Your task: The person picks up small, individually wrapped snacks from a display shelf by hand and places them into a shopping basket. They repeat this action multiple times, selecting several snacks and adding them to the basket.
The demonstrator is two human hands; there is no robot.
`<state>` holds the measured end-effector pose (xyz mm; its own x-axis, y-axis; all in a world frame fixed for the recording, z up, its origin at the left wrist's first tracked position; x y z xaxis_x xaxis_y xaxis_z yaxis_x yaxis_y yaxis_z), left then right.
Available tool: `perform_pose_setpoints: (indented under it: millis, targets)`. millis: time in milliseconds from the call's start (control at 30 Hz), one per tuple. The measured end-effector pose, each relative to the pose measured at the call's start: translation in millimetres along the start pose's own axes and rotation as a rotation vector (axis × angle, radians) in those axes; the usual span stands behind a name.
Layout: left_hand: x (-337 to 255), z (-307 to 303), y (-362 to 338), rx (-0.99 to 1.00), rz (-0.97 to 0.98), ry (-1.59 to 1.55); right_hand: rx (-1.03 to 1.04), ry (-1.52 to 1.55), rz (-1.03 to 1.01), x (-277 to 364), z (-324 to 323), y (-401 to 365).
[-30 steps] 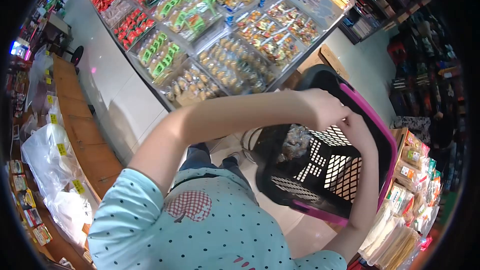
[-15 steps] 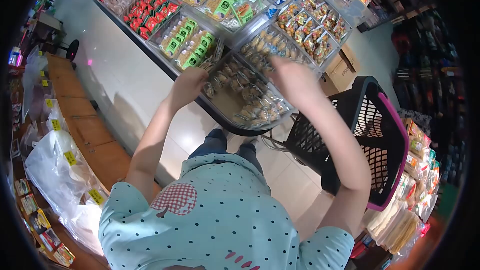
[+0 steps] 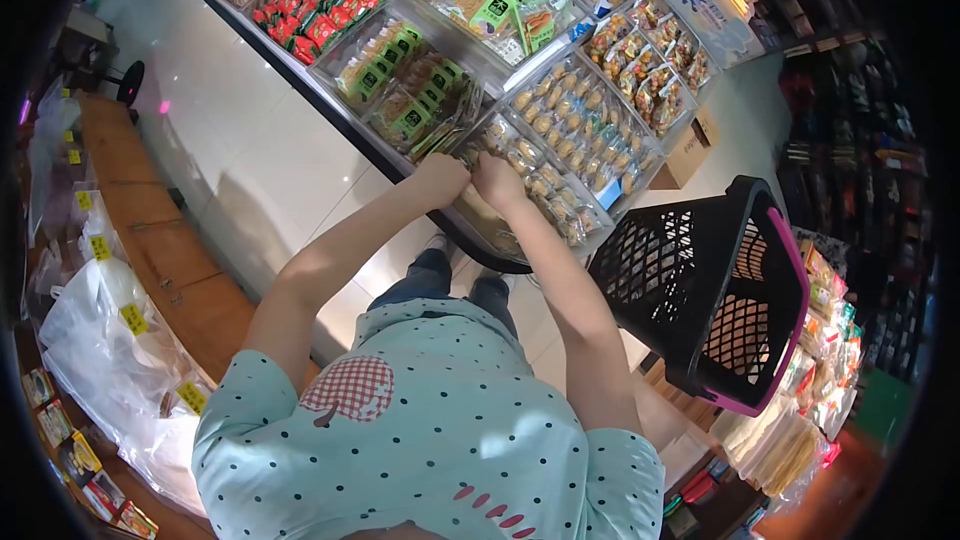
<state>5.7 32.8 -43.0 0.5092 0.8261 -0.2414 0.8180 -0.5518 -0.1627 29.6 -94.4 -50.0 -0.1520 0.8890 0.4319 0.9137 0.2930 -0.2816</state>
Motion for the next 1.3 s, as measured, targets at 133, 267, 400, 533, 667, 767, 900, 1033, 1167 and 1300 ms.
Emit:
perform_pose_setpoints:
  millis: [133, 267, 400, 533, 667, 767, 900, 1033, 1167, 1300]
  targets:
    - [-1.5, 0.6, 6.2, -0.005, 0.101, 0.097, -0.157, 0.021, -0.055, -15.8, 28.6, 1.8]
    - [1.6, 2.7, 13.7, -0.028, 0.236, 0.197, -0.206, 0.158, 0.039, -5.3, 34.6, -6.0]
    - [7.2, 22.0, 24.2, -0.071, 0.303, 0.21, -0.205, 0.225, 0.096, -8.4, 35.4, -6.9]
    - [12.1, 25.8, 25.6, -0.15, 0.38, 0.157, -0.267, 0.239, 0.064, -13.4, 38.4, -10.9]
    - [15.6, 16.1, 23.8, -0.161, 0.46, 0.144, -0.358, 0.3, -0.06, -25.6, 37.7, -13.6]
    - [15.6, 0.2, 19.0, -0.114, 0.434, 0.107, -0.415, 0.363, -0.057, -22.3, 23.9, -24.0]
    - [22.4, -20.7, 16.2, -0.215, 0.307, -0.09, -0.413, 0.383, 0.091, -25.3, -6.6, -47.3]
    - [11.8, -62.0, 5.6, -0.079, -0.007, -0.581, -0.568, 0.67, 0.194, -49.2, -30.3, -79.2]
    - [-4.6, -50.1, 4.2, -0.03, -0.146, -1.173, -0.682, 1.149, 0.23, -72.0, -53.5, -115.6]
    - [-51.0, -59.3, 16.6, -0.067, -0.054, -1.574, -0.681, 1.359, 0.176, -59.3, -109.2, -180.5]
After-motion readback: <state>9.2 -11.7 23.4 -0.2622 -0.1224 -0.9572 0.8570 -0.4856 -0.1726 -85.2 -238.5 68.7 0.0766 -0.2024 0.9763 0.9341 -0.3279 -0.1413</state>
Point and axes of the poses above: each hand's wrist, its own y-axis towards the middle knuckle, its own z-axis out of the palm, x = y × z, the point moved 2 cm from there along y, towards the middle knuckle, and after that the axes turned 7 degrees about -x, right-handed, at the moved point
